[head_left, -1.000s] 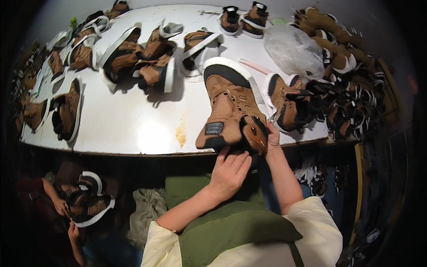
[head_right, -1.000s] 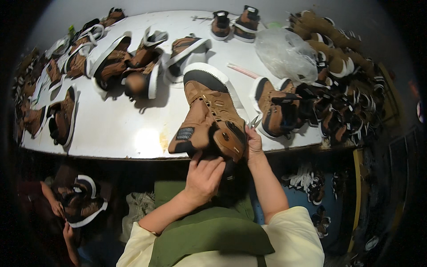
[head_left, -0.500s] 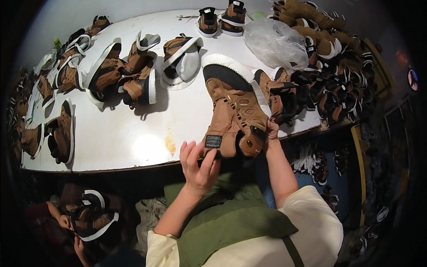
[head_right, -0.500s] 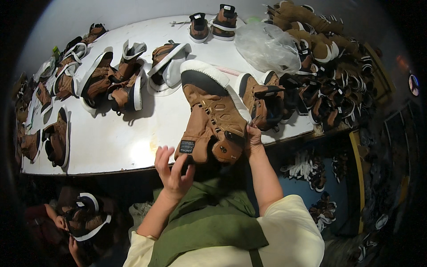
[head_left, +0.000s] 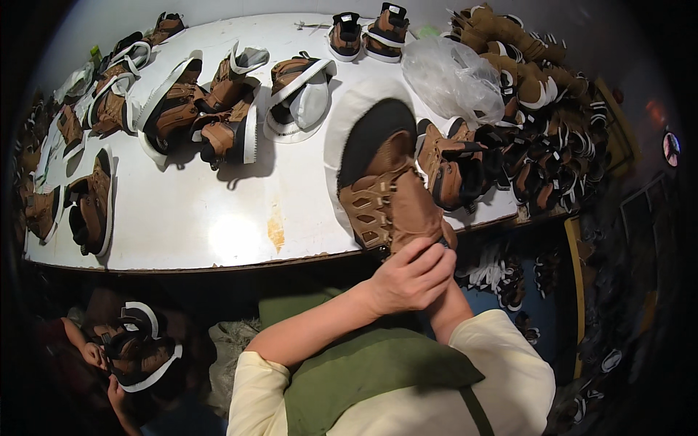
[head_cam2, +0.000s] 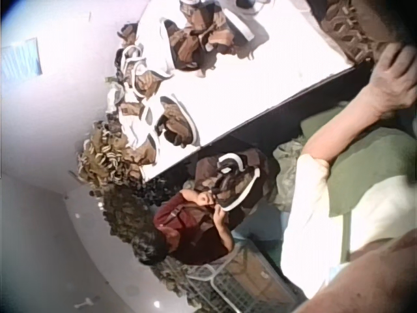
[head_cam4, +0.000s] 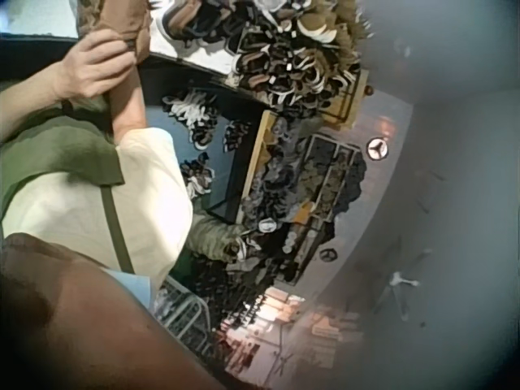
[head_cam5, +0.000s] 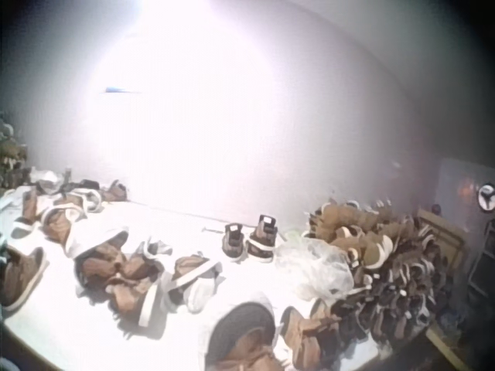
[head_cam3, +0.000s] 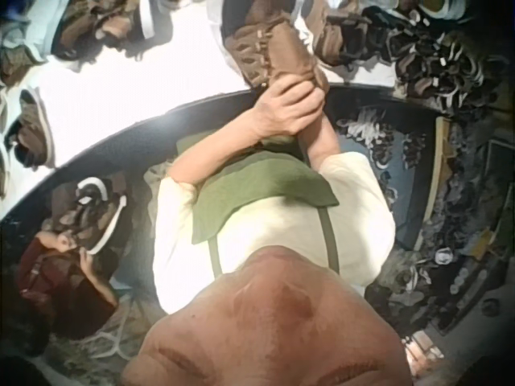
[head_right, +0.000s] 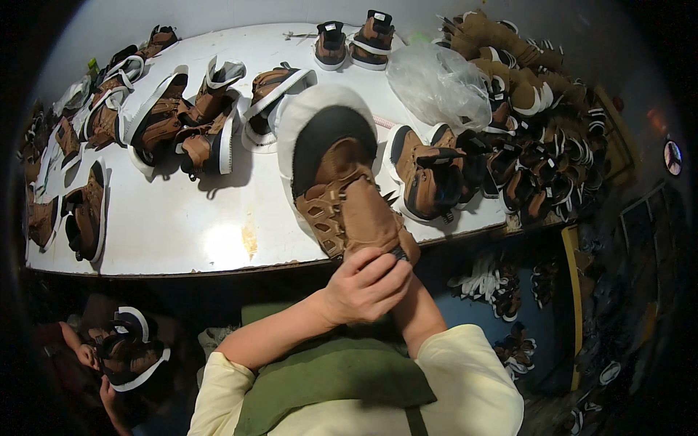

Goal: The person assembles a brown high-top sneaker by hand. They attach a white midsole strip to the shoe's edge, press it into place, and then thread the laces through the eyelets. The finished shoe is placed on the table with other similar units.

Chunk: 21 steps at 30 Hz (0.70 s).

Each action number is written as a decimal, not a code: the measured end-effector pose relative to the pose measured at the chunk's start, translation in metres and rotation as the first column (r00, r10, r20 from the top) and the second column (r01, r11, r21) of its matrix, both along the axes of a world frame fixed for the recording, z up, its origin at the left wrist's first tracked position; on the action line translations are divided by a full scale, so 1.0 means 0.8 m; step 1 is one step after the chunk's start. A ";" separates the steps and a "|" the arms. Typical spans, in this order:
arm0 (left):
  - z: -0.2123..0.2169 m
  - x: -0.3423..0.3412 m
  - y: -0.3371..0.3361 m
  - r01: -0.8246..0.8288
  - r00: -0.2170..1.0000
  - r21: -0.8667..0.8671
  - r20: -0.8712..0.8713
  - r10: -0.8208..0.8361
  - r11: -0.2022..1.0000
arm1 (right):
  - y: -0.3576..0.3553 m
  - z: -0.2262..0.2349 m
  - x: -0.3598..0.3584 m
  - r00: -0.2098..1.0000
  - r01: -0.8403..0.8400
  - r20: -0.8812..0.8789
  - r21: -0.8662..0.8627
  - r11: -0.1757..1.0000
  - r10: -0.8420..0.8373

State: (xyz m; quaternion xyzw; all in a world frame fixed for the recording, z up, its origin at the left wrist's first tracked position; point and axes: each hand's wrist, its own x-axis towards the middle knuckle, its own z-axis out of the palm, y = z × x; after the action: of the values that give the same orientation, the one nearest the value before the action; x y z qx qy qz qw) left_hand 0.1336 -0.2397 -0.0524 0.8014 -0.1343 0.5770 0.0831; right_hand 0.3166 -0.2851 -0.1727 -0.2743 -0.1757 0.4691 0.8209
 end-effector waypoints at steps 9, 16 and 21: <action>0.020 0.015 -0.007 -0.056 0.994 -0.064 -0.097 0.050 0.996 | -0.024 0.014 -0.009 0.995 0.104 0.006 -0.076 0.992 -0.103; 0.003 0.023 0.007 -0.062 0.975 -0.122 -0.219 0.034 0.991 | -0.035 0.027 -0.019 0.978 0.206 0.051 -0.140 0.968 -0.201; 0.003 0.032 0.013 -0.089 0.974 -0.165 -0.221 0.051 0.982 | -0.040 0.045 -0.029 0.906 0.415 0.184 -0.216 0.884 -0.380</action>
State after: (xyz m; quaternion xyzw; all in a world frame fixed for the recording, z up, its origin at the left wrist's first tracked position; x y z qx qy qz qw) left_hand 0.1588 -0.2291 -0.0500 0.8531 -0.0451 0.4988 0.1462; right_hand 0.2936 -0.3172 -0.1368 -0.4372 -0.1105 0.2891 0.8444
